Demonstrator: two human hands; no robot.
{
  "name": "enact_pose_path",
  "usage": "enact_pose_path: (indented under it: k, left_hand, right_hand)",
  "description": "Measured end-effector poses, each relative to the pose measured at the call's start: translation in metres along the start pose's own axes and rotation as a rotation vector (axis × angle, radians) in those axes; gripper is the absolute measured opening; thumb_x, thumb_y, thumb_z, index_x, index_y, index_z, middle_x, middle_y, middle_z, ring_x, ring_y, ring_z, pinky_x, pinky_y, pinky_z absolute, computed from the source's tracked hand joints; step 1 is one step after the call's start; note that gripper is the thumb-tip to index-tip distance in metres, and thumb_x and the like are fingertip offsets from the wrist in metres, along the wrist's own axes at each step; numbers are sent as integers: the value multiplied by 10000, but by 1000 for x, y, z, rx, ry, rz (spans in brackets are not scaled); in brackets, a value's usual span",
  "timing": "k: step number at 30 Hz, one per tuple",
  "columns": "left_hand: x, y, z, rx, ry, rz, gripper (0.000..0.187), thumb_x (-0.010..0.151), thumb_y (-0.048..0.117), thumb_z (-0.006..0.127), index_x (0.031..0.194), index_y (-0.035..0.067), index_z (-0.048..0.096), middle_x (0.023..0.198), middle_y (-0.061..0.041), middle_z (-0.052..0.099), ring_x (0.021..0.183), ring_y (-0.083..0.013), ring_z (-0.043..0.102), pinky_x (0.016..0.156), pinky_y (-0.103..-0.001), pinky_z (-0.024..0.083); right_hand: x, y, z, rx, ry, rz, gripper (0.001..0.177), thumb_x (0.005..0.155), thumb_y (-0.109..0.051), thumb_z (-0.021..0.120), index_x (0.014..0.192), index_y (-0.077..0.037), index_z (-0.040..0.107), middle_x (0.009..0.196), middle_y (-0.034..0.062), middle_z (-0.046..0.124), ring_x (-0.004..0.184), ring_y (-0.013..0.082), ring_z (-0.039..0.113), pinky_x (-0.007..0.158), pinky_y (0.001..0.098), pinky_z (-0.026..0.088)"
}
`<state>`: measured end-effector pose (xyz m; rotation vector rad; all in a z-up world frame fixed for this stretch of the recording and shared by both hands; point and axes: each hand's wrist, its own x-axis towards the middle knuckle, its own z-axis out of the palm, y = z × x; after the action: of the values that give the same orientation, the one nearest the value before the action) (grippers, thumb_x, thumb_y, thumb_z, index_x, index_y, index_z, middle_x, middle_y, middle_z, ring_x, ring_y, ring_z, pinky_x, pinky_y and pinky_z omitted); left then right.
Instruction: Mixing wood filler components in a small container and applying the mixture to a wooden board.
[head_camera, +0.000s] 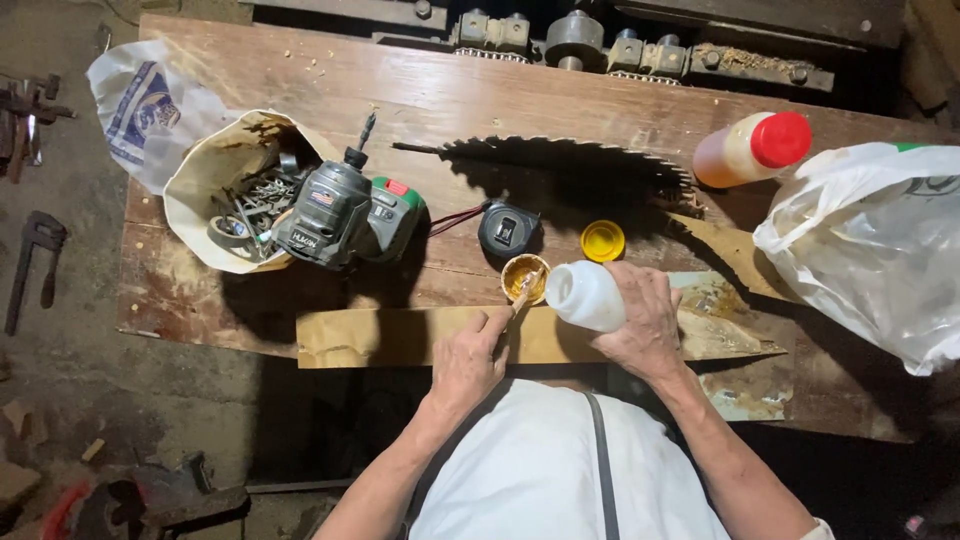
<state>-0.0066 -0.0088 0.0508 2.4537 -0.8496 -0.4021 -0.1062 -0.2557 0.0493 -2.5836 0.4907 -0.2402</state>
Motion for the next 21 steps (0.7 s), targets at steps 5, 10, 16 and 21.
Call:
enact_pose_path:
  k: [5, 10, 16, 21]
  left_hand:
    - [0, -3, 3, 14, 52, 16, 265, 856, 222, 669, 1118, 260, 679, 722, 4, 542, 573, -316, 689, 496, -439, 577]
    - [1, -3, 5, -13, 72, 17, 248, 858, 209, 664, 1104, 222, 693, 723, -41, 561, 566, -327, 685, 484, -433, 565]
    - [3, 4, 7, -8, 102, 9, 259, 846, 199, 669, 1102, 213, 704, 714, -50, 560, 564, -332, 684, 476, -436, 555]
    - [2, 3, 11, -9, 77, -9, 274, 833, 184, 672, 1105, 218, 688, 733, -64, 546, 578, -352, 677, 489, -464, 559]
  right_hand:
    - [0, 1, 0, -60, -28, -28, 872, 585, -448, 910, 1378, -266, 594, 1234, -17, 639, 1208, 244, 549, 951, 440, 373]
    - [1, -1, 1, -163, -30, -84, 873, 586, -439, 885, 1390, -258, 593, 1246, -15, 628, 1185, 259, 545, 930, 468, 367]
    - [-2, -1, 7, -252, -9, -118, 866, 571, -407, 869, 1380, -239, 609, 1249, -1, 629, 1176, 277, 541, 913, 481, 368]
    - [0, -1, 4, 59, -12, -31, 903, 522, -186, 857, 1384, -204, 589, 1221, -4, 615, 1194, 275, 545, 956, 462, 386]
